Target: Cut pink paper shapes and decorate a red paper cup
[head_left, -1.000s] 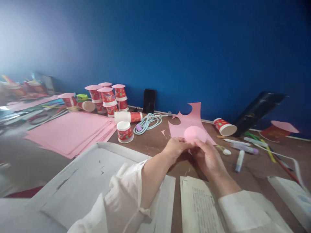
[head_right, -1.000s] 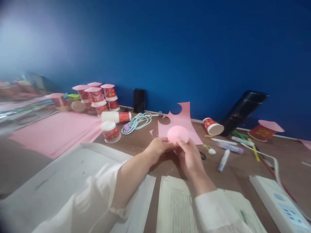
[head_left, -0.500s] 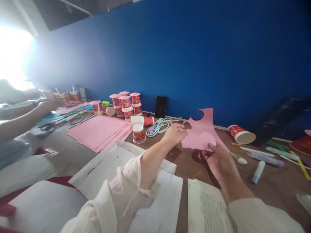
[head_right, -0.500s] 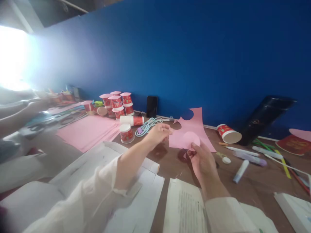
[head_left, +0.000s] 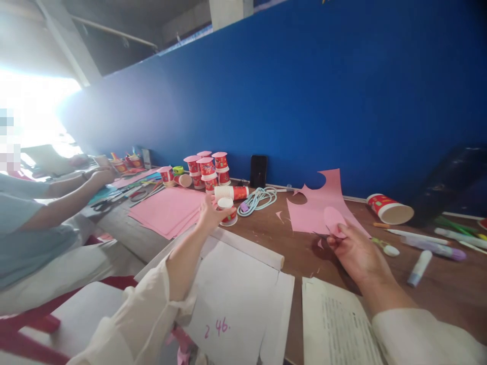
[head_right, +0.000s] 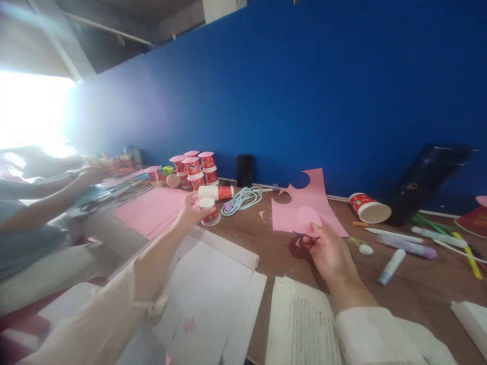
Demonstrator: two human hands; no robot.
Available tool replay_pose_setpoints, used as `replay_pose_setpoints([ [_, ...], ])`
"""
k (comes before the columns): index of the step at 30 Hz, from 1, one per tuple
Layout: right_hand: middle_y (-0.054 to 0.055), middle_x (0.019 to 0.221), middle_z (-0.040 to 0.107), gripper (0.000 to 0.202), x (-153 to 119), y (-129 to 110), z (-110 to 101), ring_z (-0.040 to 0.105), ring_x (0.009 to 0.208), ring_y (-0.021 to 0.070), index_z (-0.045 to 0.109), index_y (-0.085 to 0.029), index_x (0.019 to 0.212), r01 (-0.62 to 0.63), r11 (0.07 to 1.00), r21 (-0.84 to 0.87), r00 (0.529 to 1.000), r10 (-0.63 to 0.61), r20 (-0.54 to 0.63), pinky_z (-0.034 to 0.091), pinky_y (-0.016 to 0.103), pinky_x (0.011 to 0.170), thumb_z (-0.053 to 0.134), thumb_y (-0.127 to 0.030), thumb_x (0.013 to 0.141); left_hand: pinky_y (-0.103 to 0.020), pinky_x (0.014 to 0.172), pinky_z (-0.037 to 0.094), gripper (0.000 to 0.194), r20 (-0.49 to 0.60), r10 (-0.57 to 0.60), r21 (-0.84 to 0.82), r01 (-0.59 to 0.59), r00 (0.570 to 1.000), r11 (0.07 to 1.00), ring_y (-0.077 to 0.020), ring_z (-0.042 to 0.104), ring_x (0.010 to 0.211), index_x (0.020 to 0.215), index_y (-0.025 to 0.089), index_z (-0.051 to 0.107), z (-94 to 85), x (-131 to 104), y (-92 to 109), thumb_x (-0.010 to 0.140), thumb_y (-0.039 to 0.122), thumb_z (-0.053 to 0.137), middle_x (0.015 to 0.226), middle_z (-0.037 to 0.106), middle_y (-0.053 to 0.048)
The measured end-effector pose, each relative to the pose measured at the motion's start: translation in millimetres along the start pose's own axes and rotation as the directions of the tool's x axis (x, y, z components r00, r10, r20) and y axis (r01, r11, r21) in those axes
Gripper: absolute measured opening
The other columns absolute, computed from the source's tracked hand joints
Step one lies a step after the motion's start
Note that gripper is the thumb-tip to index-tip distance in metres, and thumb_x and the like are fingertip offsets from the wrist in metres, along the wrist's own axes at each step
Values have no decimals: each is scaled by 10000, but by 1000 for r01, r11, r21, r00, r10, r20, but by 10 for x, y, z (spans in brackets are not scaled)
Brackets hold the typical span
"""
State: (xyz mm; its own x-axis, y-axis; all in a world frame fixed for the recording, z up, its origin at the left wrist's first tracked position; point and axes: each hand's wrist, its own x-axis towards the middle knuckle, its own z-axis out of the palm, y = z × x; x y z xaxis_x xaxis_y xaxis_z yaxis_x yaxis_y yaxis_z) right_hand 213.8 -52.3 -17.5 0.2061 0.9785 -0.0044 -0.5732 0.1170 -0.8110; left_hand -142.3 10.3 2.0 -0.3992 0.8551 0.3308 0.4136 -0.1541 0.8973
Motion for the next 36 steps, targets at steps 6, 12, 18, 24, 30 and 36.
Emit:
replay_pose_setpoints([
  [6,-52,687,509,218,9,-12,-37,462,580,79,607,-218,740,42,998,-55,999,-43,-22,437,186,467,791,-245,625,-439,899,445,541,6,-48,330,43,999,943,-293,554,1098,1056,181,541,170,-193,-51,602,341,787,1033,632,-84],
  [12,-51,695,477,202,5,-9,-23,429,586,80,641,-244,814,18,999,-50,1000,-17,26,445,192,492,779,-233,667,-448,1057,373,584,82,676,283,-668,732,689,-257,520,1217,1264,222,473,125,-678,291,724,187,695,1258,609,-104],
  [18,-59,687,453,206,-5,-1,-24,409,579,67,633,-224,796,0,1000,-26,1000,0,19,421,183,500,790,-238,663,-457,1062,380,609,127,789,212,-794,600,570,-267,544,1210,1271,236,456,162,-969,425,718,144,694,1247,631,-105],
  [24,-50,724,535,244,-11,-24,19,430,576,67,661,-225,843,18,995,-101,999,-14,38,401,180,480,790,-264,640,-398,881,504,491,35,249,-144,-241,968,960,-238,631,1022,1159,186,517,462,-860,768,758,396,708,1145,645,-113],
  [30,-30,763,671,535,36,50,-52,575,546,118,635,-254,1152,23,884,-467,992,-79,-102,450,233,470,792,-362,653,-358,874,503,523,170,230,-311,-169,958,935,-218,613,1040,1176,183,507,1113,-979,967,749,399,719,1183,603,-126],
  [36,4,767,720,413,7,134,-102,677,730,234,665,-277,1113,193,572,-797,963,-266,42,534,348,669,724,-404,724,-399,946,461,494,132,521,-196,-493,844,848,-236,580,1087,1176,190,507,1386,-1288,708,753,329,722,1127,600,-100],
])
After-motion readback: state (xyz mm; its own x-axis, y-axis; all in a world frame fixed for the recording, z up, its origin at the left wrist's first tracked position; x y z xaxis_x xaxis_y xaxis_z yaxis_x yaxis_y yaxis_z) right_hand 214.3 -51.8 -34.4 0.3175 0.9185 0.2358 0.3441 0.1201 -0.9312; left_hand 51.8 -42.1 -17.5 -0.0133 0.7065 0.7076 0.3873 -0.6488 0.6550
